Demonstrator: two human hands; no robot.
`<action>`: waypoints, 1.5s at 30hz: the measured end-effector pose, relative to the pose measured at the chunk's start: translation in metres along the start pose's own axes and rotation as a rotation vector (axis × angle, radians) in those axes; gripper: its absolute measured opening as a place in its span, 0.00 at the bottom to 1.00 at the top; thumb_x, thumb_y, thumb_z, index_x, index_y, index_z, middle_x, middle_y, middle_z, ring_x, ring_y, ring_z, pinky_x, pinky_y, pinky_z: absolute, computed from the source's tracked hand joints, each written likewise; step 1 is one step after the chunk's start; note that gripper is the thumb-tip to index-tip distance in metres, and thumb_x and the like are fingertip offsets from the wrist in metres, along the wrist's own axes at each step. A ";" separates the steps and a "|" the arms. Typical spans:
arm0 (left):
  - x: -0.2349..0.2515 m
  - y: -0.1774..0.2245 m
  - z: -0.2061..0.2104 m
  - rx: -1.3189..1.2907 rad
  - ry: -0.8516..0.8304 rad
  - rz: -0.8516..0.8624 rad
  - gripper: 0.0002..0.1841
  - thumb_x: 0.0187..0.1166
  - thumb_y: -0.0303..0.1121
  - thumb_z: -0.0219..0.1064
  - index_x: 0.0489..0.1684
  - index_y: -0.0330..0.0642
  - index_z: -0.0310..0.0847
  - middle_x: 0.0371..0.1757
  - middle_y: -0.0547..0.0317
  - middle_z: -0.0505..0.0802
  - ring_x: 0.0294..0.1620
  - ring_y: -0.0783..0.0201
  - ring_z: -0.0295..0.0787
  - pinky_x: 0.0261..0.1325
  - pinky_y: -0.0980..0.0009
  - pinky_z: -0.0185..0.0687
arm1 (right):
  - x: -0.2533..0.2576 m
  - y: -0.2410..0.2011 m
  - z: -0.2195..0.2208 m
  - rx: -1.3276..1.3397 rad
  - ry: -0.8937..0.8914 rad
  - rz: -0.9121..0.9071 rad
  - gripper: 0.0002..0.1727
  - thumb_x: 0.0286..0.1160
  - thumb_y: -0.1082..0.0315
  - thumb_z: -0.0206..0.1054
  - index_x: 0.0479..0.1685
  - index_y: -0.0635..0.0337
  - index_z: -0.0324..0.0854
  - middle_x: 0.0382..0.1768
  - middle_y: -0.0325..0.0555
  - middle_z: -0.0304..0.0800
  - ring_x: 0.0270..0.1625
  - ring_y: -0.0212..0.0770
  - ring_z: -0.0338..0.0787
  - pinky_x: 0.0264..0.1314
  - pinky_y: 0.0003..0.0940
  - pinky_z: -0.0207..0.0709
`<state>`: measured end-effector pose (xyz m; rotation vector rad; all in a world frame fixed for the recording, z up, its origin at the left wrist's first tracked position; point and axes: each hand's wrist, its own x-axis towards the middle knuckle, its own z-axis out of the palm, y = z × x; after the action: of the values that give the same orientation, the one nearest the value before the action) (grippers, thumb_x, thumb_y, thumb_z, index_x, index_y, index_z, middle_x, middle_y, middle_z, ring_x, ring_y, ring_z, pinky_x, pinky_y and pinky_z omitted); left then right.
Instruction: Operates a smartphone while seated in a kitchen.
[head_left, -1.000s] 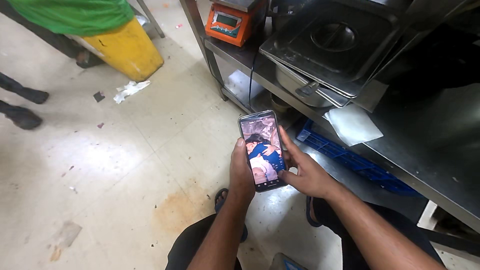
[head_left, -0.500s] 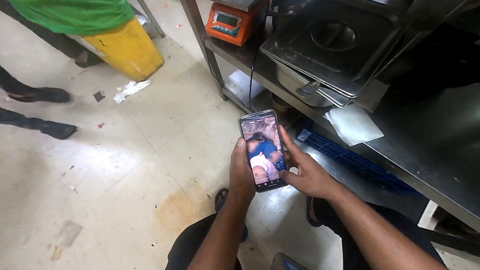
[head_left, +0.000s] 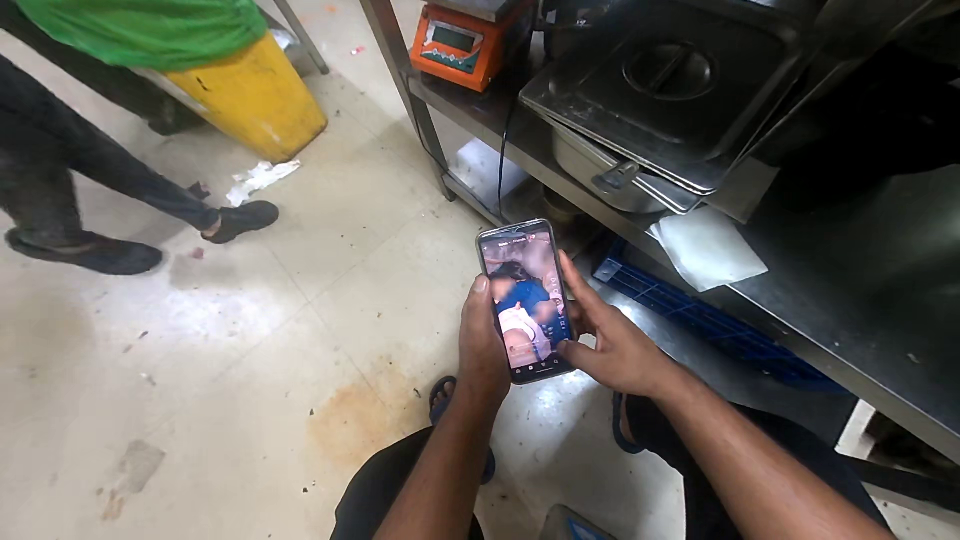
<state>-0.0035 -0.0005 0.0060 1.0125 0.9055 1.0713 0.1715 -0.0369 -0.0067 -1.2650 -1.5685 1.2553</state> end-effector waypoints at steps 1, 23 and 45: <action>0.001 0.001 0.002 -0.021 0.021 -0.004 0.32 0.89 0.60 0.31 0.69 0.53 0.76 0.56 0.63 0.92 0.55 0.69 0.90 0.58 0.64 0.89 | 0.000 0.000 0.000 0.001 -0.001 0.002 0.58 0.66 0.73 0.66 0.98 0.46 0.31 0.50 0.38 0.92 0.37 0.27 0.90 0.43 0.27 0.87; -0.001 0.000 -0.001 0.001 0.010 -0.009 0.33 0.87 0.65 0.35 0.72 0.57 0.76 0.58 0.65 0.91 0.57 0.69 0.90 0.58 0.63 0.88 | 0.000 0.002 0.000 -0.022 0.011 -0.014 0.58 0.64 0.72 0.67 0.98 0.46 0.32 0.49 0.38 0.92 0.39 0.28 0.91 0.44 0.28 0.87; -0.001 -0.001 -0.001 0.013 -0.008 0.003 0.32 0.88 0.64 0.34 0.70 0.57 0.76 0.59 0.65 0.91 0.56 0.69 0.90 0.57 0.63 0.88 | 0.001 0.002 0.000 0.014 0.007 -0.006 0.58 0.65 0.73 0.67 0.98 0.45 0.32 0.49 0.39 0.92 0.38 0.29 0.91 0.43 0.28 0.88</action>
<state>-0.0049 -0.0012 0.0051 1.0286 0.9059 1.0647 0.1716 -0.0361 -0.0089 -1.2537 -1.5550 1.2550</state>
